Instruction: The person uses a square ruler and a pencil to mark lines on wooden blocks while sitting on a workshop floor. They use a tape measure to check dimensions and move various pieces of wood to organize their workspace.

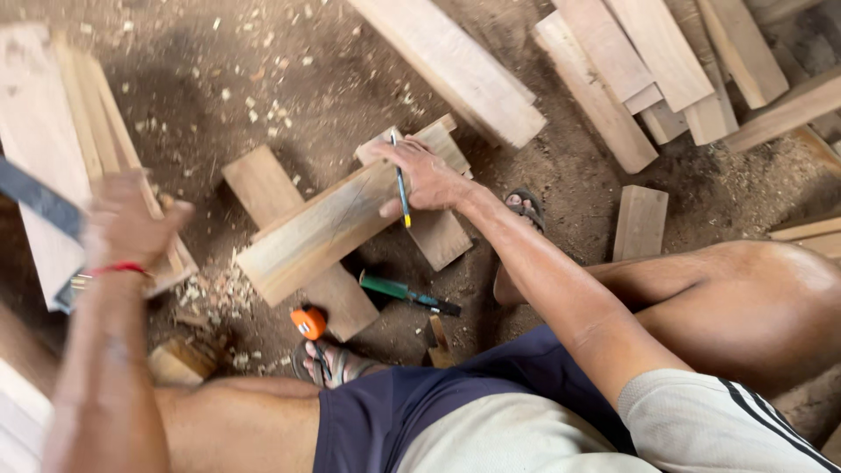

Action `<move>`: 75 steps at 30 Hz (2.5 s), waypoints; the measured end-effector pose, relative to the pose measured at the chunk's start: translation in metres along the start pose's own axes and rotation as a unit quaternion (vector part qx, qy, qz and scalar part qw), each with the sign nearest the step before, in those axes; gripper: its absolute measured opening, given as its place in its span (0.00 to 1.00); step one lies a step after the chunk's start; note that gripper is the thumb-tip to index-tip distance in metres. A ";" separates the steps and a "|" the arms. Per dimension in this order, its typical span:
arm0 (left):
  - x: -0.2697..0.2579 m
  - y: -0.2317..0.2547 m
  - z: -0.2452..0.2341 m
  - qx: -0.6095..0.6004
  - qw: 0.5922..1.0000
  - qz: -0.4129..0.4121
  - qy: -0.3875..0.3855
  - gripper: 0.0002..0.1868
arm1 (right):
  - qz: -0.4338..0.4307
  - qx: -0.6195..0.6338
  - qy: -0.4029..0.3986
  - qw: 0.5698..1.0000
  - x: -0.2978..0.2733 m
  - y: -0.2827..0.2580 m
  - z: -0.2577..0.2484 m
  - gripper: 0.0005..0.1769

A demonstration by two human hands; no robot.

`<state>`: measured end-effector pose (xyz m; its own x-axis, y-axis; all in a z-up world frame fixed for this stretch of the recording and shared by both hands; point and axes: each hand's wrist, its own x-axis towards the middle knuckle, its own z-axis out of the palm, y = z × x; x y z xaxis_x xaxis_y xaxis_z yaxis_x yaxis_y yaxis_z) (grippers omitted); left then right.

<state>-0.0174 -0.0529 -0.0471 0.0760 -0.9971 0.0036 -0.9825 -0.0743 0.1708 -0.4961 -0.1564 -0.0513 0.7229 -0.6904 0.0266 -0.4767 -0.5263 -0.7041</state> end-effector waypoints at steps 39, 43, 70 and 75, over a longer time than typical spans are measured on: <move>-0.022 0.256 0.052 -0.050 0.992 0.108 -0.046 0.60 | 0.441 -0.162 0.330 0.819 -0.046 0.233 -0.015 0.69; -0.023 0.253 0.053 -0.058 0.991 0.114 -0.042 0.61 | 0.423 -0.210 0.294 0.831 -0.044 0.248 -0.021 0.70; -0.026 0.168 0.102 -0.128 0.965 -0.228 0.029 0.30 | -0.009 -0.205 -0.103 0.973 -0.007 -0.009 0.017 0.68; -0.044 0.144 0.111 -0.200 0.920 -0.315 0.117 0.25 | -0.127 -0.266 -0.073 0.953 0.006 0.009 0.066 0.65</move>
<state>-0.1814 -0.0219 -0.1317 0.6893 -0.7243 -0.0166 -0.5932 -0.5773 0.5611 -0.4630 -0.1330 -0.1042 0.8925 -0.4506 0.0221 -0.4344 -0.8716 -0.2271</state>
